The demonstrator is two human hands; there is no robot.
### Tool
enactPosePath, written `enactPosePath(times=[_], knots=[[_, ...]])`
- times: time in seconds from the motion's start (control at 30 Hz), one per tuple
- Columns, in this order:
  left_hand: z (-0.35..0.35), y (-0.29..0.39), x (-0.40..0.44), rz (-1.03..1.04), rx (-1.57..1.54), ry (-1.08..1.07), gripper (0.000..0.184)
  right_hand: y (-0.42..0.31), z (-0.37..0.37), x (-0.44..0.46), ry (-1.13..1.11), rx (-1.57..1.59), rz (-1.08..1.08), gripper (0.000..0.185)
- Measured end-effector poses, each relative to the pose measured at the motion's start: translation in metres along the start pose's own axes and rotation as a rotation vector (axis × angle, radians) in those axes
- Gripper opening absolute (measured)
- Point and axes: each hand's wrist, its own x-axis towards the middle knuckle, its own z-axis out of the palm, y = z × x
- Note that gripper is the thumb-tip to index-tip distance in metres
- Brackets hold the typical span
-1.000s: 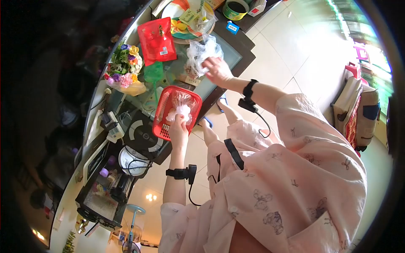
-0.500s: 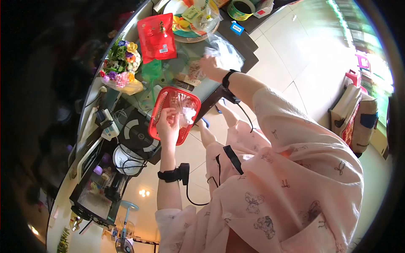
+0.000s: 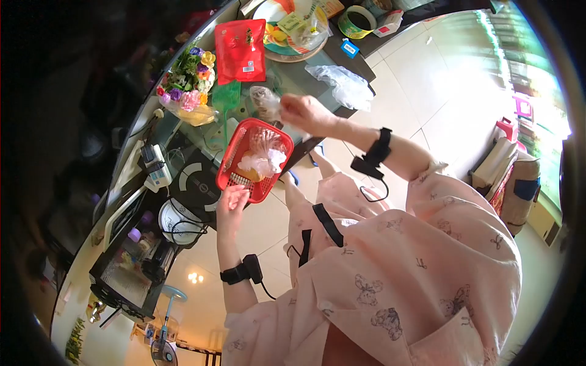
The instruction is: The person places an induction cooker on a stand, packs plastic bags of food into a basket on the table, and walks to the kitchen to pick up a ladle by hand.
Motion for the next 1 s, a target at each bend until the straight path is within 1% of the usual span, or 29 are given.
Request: enactPosePath(times=[0.03, 0.1, 0.13, 0.17, 0.23, 0.3, 0.33, 0.37, 0.43, 0.47, 0.5, 0.57, 0.63, 0.67, 0.7, 0.73, 0.77, 0.8, 0.83, 0.87, 0.9, 0.97, 1.0], knots=[[-0.006, -0.004, -0.001, 0.002, -0.002, 0.004, 0.025, -0.011, 0.006, -0.006, -0.017, 0.048, -0.050, 0.019], [-0.019, -0.015, -0.001, -0.004, -0.045, 0.120, 0.024, -0.035, 0.022, -0.015, -0.069, 0.150, 0.029, 0.024], [-0.021, -0.015, -0.001, 0.013, -0.093, 0.150, 0.024, -0.042, 0.036, -0.017, -0.108, 0.192, 0.101, 0.023], [-0.022, -0.014, -0.001, 0.012, -0.093, 0.151, 0.024, -0.048, 0.049, -0.019, -0.133, 0.254, 0.127, 0.024], [-0.020, -0.013, -0.001, 0.030, -0.125, 0.174, 0.023, -0.040, 0.085, -0.017, -0.160, 0.181, 0.142, 0.026], [-0.015, -0.016, 0.002, 0.045, -0.144, 0.139, 0.022, -0.034, 0.115, -0.011, -0.132, 0.296, 0.168, 0.029], [-0.011, -0.017, 0.006, 0.063, -0.160, 0.104, 0.021, -0.025, 0.128, -0.006, -0.194, 0.341, 0.256, 0.032], [-0.008, -0.018, 0.008, 0.065, -0.157, 0.090, 0.021, -0.005, 0.149, 0.000, -0.182, 0.340, 0.262, 0.032], [0.000, -0.023, 0.010, 0.054, -0.100, 0.055, 0.020, -0.010, 0.146, 0.012, -0.276, 0.146, -0.149, 0.037], [0.002, -0.028, 0.012, 0.112, -0.082, 0.019, 0.021, -0.006, 0.137, 0.012, -0.504, 0.106, 0.424, 0.041], [0.003, -0.028, 0.011, 0.113, -0.082, 0.010, 0.021, 0.000, 0.126, 0.009, -0.497, 0.106, 0.430, 0.041], [0.004, -0.024, 0.006, 0.041, -0.005, -0.007, 0.020, 0.021, 0.098, 0.009, -0.088, -0.271, 0.132, 0.049], [0.003, -0.024, 0.002, 0.007, 0.001, 0.005, 0.020, 0.058, 0.049, 0.011, 0.377, -0.569, -0.026, 0.056], [0.003, -0.024, 0.002, -0.026, 0.005, 0.020, 0.021, 0.076, 0.022, 0.012, 0.522, -0.582, 0.033, 0.066], [0.002, -0.022, 0.002, -0.025, 0.008, 0.020, 0.021, 0.080, -0.002, 0.006, 0.548, -0.676, 0.231, 0.079], [0.001, -0.020, 0.003, -0.028, 0.031, 0.035, 0.021, 0.098, -0.024, 0.000, 0.565, -0.714, 0.274, 0.097], [0.001, -0.018, 0.002, -0.032, 0.055, 0.050, 0.022, 0.110, -0.045, -0.007, 0.500, -0.752, 0.467, 0.110], [0.002, -0.016, 0.003, -0.033, 0.058, 0.051, 0.022, 0.130, -0.056, -0.012, 0.445, -0.760, 0.668, 0.110], [0.004, -0.011, 0.005, -0.025, 0.075, 0.058, 0.022, 0.155, -0.065, -0.019, 0.398, -0.601, 0.807, 0.104], [0.008, -0.006, 0.007, -0.016, 0.089, 0.066, 0.023, 0.211, -0.062, -0.019, 0.530, -0.137, 0.984, 0.101], [0.014, 0.000, 0.008, -0.014, 0.086, 0.067, 0.023, 0.209, -0.077, -0.031, 0.196, -0.327, 1.103, 0.088], [0.025, 0.012, 0.010, 0.096, 0.137, -0.009, 0.022, 0.203, -0.084, -0.041, 0.095, -0.092, 0.991, 0.068], [0.028, 0.013, 0.014, 0.101, 0.138, -0.006, 0.022, 0.196, -0.085, -0.042, 0.097, -0.091, 0.985, 0.068]])
